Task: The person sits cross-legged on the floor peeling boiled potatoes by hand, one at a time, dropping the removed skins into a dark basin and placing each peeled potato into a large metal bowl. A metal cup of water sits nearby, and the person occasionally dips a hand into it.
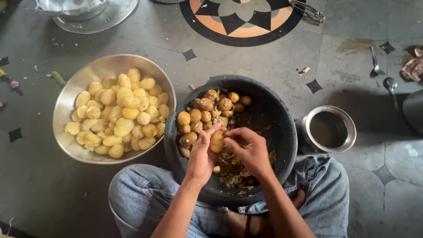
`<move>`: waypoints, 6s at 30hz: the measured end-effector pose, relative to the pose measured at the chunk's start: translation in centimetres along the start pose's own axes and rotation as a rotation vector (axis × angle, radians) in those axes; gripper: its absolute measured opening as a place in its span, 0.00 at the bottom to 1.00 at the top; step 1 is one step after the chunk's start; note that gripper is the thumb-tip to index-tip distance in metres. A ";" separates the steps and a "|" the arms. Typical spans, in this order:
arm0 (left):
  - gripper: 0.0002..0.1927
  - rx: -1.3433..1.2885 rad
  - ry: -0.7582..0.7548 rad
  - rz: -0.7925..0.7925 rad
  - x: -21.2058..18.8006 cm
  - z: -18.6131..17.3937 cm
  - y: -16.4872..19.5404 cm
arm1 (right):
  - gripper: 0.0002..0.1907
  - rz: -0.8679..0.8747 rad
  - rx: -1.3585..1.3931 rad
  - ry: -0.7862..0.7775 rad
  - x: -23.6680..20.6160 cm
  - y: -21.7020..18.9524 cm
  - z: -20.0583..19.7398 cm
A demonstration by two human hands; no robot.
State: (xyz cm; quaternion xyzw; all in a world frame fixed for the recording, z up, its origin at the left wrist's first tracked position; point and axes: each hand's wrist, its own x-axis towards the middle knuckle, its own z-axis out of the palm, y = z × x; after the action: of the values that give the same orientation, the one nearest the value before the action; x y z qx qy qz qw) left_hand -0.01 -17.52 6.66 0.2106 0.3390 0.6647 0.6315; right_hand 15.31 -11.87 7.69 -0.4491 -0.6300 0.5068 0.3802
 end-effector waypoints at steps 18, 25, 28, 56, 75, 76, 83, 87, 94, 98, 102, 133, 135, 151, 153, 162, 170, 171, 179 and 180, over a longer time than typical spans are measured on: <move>0.28 0.507 0.014 0.211 0.3 -0.5 -0.5 | 0.10 -0.093 -0.291 0.084 -0.7 -0.5 2.0; 0.27 0.498 0.011 0.201 0.4 -0.6 -0.5 | 0.09 -0.120 -0.332 0.122 -0.9 -0.3 2.6; 0.27 0.476 0.006 0.170 0.4 -0.6 -0.6 | 0.09 -0.059 -0.308 0.107 -0.8 -0.4 2.3; 0.25 -0.190 0.061 -0.120 0.5 -0.8 0.1 | 0.09 -0.138 0.112 -0.119 -0.6 1.3 2.0; 0.26 0.247 0.245 -0.135 0.9 -0.7 0.3 | 0.07 -0.135 0.175 -0.222 0.0 1.6 0.6; 0.27 0.240 0.235 -0.163 0.9 -0.7 0.4 | 0.06 -0.074 0.227 -0.191 0.0 1.7 0.6; 0.27 0.181 0.255 -0.210 1.2 -1.4 -0.1 | 0.09 -0.009 0.251 -0.218 0.1 -0.2 -0.4; 0.26 0.278 0.183 -0.018 1.5 -2.1 -1.2 | 0.11 -0.363 -0.112 -0.166 -0.1 -1.5 0.0; 0.28 0.333 0.152 -0.215 1.3 -1.7 -1.2 | 0.05 0.040 0.103 -0.082 0.2 1.1 0.2; 0.30 -0.064 0.076 -0.245 1.4 -1.3 0.1 | 0.03 0.133 0.188 0.047 1.0 2.9 0.0; 0.21 -0.308 0.110 -0.168 1.5 -1.0 0.6 | 0.08 0.114 0.231 -0.015 0.8 3.0 0.2; 0.12 -0.090 0.364 -0.088 1.6 -1.8 -2.1 | 0.13 -0.408 -0.228 0.019 -0.4 0.9 2.4; 0.12 -0.083 0.366 -0.082 1.5 -2.0 -2.2 | 0.12 -0.411 -0.241 0.035 -0.6 0.9 2.4; 0.39 -0.210 0.462 0.443 2.0 -7.0 6.4 | 0.15 -0.074 -0.369 0.124 1.8 1.1 -0.9; 0.35 -0.125 0.454 0.310 2.1 -6.4 5.7 | 0.18 0.099 -0.399 0.093 1.9 1.2 -1.4; 0.21 1.629 0.370 0.368 4.3 -5.4 2.8 | 0.19 -0.250 -0.516 0.064 2.4 3.7 -2.5; 0.30 2.012 0.541 -0.081 9.2 -5.3 2.5 | 0.09 -0.126 -0.581 0.067 2.4 4.1 -2.2; 0.31 2.015 0.572 -0.102 9.5 -5.2 2.5 | 0.09 -0.080 -0.566 0.071 2.4 4.1 -2.2; 0.28 2.037 0.600 0.163 8.2 -5.9 1.6 | 0.10 -0.123 -0.436 0.133 2.4 3.6 -2.0; 0.26 2.035 0.603 0.194 8.0 -6.1 1.7 | 0.09 -0.043 -0.437 0.129 2.4 3.4 -2.0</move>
State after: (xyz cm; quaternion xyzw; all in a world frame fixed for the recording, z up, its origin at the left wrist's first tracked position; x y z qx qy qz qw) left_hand -6.48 -10.71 2.53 0.4919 0.8591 0.1410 -0.0072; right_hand 17.03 -8.69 4.76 -0.5388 -0.7084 0.3204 0.3242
